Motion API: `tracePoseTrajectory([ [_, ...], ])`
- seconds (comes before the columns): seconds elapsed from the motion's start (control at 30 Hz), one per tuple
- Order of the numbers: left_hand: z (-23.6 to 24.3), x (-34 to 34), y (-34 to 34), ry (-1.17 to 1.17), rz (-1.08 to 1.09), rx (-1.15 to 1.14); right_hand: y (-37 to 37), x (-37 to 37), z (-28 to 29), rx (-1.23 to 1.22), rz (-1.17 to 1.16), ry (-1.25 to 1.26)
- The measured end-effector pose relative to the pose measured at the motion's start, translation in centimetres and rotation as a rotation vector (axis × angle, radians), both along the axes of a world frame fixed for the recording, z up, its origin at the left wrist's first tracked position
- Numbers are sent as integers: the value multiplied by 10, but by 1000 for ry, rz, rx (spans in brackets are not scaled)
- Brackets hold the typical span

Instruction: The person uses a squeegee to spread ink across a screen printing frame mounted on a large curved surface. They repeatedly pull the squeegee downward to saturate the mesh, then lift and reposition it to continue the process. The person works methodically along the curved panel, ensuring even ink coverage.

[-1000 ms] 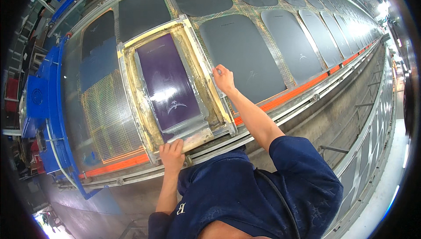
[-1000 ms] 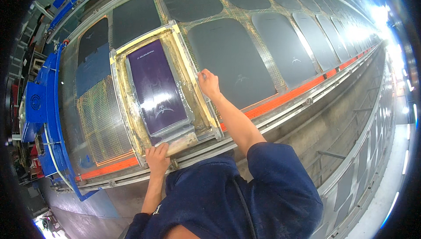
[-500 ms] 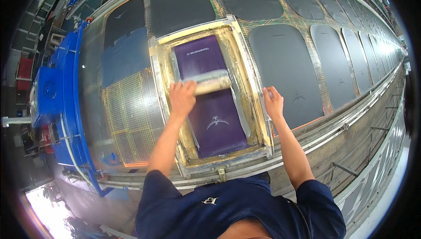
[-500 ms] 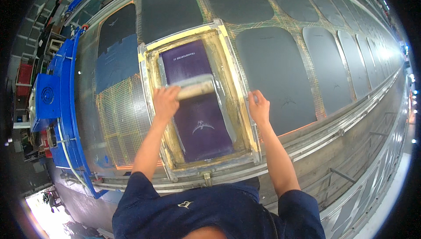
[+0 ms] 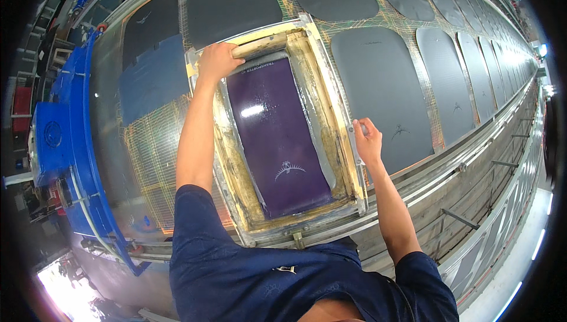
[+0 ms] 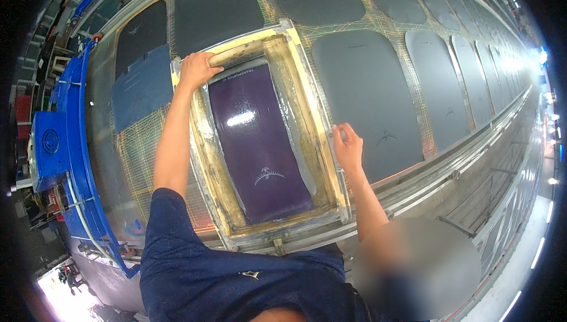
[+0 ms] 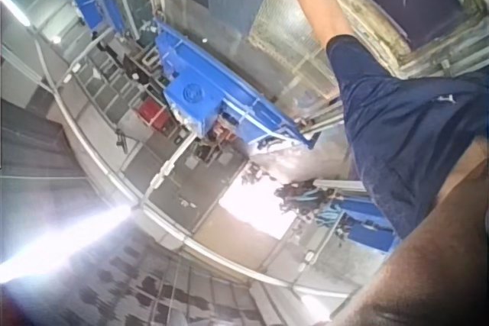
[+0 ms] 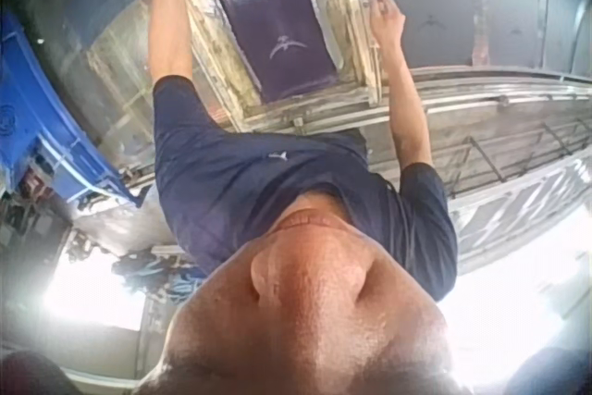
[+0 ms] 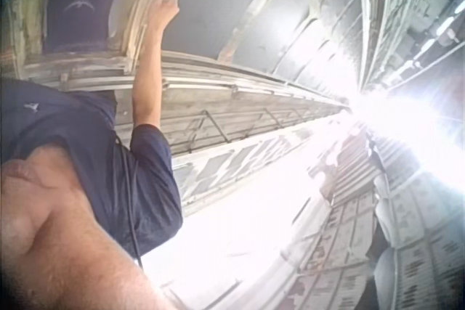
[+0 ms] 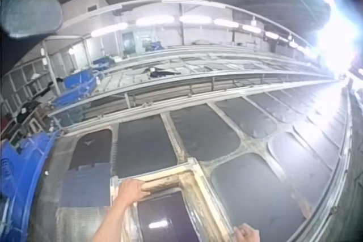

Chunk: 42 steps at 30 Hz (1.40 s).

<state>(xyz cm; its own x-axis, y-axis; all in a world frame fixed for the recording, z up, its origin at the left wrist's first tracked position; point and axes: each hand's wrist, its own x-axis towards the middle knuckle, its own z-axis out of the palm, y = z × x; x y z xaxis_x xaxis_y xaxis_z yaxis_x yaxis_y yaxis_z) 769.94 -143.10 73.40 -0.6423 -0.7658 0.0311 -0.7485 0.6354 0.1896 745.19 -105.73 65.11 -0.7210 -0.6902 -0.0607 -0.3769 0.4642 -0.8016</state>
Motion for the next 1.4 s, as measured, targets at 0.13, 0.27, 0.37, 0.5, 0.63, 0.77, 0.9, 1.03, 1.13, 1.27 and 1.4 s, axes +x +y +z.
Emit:
tracePoseTrajectory([
  [0.13,-12,9,27,-24,45,-38,2,-1,-4,-12,21,43],
  [0.27,-26,35,110,21,-56,-80,3,-3,-7,-26,29,36],
  [0.37,-36,62,210,57,-81,-84,3,-6,-8,35,53,-9],
  [0.5,-37,95,354,86,-110,-156,-1,-14,-1,161,119,-2],
  [0.63,-18,105,405,141,-87,-26,-29,-14,35,-45,343,526],
  [0.77,2,92,321,140,-81,110,-100,0,94,-85,912,-209],
  [0.9,9,51,155,98,-105,55,-195,19,123,195,1157,119],
  [1.03,10,11,24,-4,-14,141,-291,11,116,317,1127,442],
  [1.13,7,1,-25,28,-25,10,-335,0,98,243,1048,598],
  [1.27,-2,-3,-48,28,28,157,-358,-4,72,261,1014,595],
  [1.4,-7,-2,-37,20,-17,75,-345,3,59,165,933,534],
])
